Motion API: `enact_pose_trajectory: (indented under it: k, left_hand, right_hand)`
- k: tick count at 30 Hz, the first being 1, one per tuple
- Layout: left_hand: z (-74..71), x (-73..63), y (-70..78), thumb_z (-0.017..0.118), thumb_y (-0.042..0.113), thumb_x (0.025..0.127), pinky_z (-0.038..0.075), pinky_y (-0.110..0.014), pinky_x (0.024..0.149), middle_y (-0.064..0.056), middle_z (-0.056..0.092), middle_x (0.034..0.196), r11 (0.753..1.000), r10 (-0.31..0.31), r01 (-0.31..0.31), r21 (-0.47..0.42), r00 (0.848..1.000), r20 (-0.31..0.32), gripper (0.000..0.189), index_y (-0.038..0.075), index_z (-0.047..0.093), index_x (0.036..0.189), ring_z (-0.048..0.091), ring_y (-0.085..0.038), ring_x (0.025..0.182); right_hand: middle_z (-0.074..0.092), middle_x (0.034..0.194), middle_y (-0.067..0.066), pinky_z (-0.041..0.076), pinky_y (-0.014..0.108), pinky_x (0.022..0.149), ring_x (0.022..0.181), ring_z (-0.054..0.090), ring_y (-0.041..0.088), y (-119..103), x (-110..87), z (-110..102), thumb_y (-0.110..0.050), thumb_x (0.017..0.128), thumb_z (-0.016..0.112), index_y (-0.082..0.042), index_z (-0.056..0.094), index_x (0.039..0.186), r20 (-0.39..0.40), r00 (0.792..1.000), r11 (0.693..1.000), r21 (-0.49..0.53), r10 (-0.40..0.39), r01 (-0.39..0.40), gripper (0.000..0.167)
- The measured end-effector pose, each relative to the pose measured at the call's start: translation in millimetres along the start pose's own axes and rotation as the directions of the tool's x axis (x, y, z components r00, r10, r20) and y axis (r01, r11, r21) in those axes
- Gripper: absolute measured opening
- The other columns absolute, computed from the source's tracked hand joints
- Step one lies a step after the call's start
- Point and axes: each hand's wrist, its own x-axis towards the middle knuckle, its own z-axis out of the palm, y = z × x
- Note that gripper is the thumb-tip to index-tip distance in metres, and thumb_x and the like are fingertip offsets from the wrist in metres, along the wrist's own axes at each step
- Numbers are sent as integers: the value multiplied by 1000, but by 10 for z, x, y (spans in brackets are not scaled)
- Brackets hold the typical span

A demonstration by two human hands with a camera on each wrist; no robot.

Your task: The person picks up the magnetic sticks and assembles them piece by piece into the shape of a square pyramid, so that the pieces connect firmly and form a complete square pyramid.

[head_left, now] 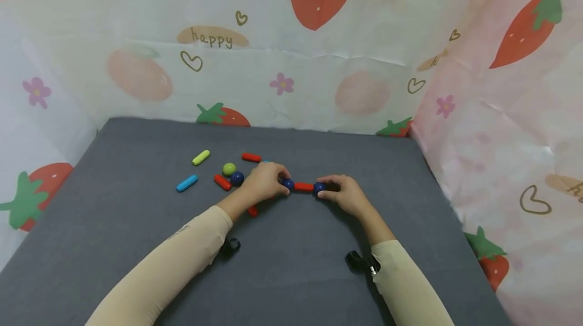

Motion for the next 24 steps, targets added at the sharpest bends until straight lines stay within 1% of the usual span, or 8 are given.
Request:
enact_pose_trajectory:
  k: [4,7,11,16,18,21,24]
  left_hand:
    - [-2,-2,18,89,27,82,54,-40,94,-1,74,112,1000,-5,4,11,1000,23,35,17,76,113,67,-19,106]
    - [-4,-5,18,89,26,82,54,-39,94,-1,74,112,1000,-7,7,6,999,41,35,16,75,113,67,-19,107]
    - [-6,-2,23,88,25,83,54,-39,93,-1,73,110,1000,-12,12,-2,999,48,34,16,74,112,67,-19,105]
    - [-5,11,33,88,24,83,54,-39,93,0,74,108,1000,-11,11,-2,999,36,32,15,75,111,67,-18,102]
    - [4,13,30,88,24,83,54,-38,92,0,74,107,1000,-8,8,0,999,36,32,15,75,110,67,-18,101]
    - [13,15,21,88,24,84,54,-38,91,-1,74,108,1000,1,-1,0,999,42,31,15,74,110,67,-18,101]
    - [7,14,22,87,23,84,54,-39,92,-2,74,109,1000,12,-12,-5,999,43,32,13,74,112,68,-19,102]
  right_hand:
    - [67,133,6,39,53,113,129,56,30,-1,-6,-3,-29,91,80,-22,74,127,3,1000,1000,-15,8,-8,37]
    - [67,133,7,39,54,112,128,55,30,-6,-5,-17,-30,91,80,-21,73,128,18,1000,1000,-31,-3,4,38]
    - [66,133,7,39,53,112,129,54,30,-16,14,-63,-30,91,80,-20,72,129,64,998,1000,-15,-18,19,40]
    - [65,134,5,41,52,111,132,54,28,-95,73,-149,-29,92,79,-17,71,130,128,991,999,28,-30,27,40]
    - [66,134,4,43,51,110,131,55,27,-132,109,-174,-30,94,77,-17,70,131,151,987,999,15,-47,45,40]
    - [67,132,1,44,50,108,128,57,25,-213,184,-194,-32,95,76,-17,71,129,178,982,997,-31,-69,76,37]
    - [69,128,0,47,48,105,124,60,23,-300,274,-194,-31,95,75,-17,72,128,222,970,992,-59,-94,110,37]
